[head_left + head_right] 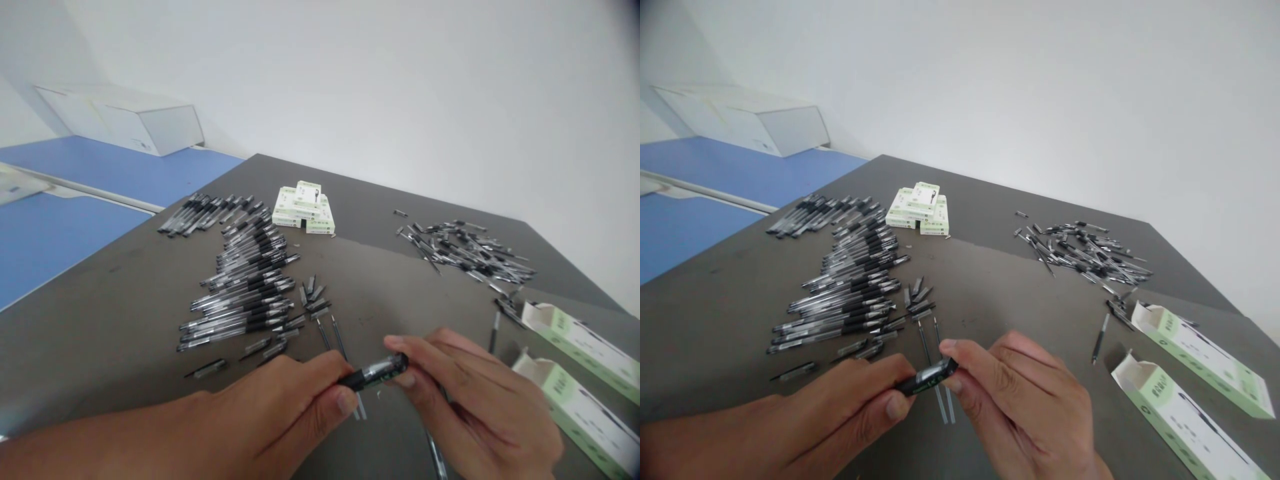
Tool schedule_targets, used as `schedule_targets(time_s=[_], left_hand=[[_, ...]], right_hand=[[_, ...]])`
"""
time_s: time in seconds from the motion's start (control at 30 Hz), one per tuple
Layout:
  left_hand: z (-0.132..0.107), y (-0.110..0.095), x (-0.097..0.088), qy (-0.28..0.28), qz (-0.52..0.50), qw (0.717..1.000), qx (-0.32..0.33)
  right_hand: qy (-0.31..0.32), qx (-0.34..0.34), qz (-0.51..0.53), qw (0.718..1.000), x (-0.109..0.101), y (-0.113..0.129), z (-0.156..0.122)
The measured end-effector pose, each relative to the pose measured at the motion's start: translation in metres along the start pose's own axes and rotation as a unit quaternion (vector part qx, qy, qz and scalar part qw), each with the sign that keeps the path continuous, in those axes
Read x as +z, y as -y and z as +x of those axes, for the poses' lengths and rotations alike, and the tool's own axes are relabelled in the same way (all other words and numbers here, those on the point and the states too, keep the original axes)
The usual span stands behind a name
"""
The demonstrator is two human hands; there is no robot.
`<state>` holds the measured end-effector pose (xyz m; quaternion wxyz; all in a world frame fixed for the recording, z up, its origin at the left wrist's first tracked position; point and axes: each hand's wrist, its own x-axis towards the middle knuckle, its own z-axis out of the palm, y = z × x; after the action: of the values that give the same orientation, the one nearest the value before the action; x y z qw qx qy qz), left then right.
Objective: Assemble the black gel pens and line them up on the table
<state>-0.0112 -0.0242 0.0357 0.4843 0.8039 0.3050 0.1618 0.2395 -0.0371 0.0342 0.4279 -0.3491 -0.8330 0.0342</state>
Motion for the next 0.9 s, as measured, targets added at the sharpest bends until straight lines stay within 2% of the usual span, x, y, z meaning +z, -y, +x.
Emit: schedule_targets(time_s=[0.17, 0.37, 0.57, 0.67, 0.9], left_hand=[[0.004, 0.001, 0.001, -0.016, -0.033, 0.999, 0.022], [0.004, 0.005, 0.005, -0.034, -0.063, 0.997, 0.030], [0.004, 0.006, 0.005, -0.027, -0.101, 0.994, 0.029], [0.005, 0.012, 0.006, -0.004, -0.134, 0.990, 0.031], [0.003, 0.019, 0.007, 0.039, -0.263, 0.962, -0.063]], right_hand=[[-0.010, 0.039, 0.033, 0.999, 0.007, -0.006, -0.007], [-0.017, 0.082, 0.082, 0.993, 0.010, -0.005, -0.004], [-0.019, 0.081, 0.109, 0.991, 0.014, -0.004, -0.007], [-0.017, 0.099, 0.106, 0.989, 0.013, -0.003, -0.008], [-0.014, 0.131, 0.123, 0.984, 0.012, 0.001, -0.002]])
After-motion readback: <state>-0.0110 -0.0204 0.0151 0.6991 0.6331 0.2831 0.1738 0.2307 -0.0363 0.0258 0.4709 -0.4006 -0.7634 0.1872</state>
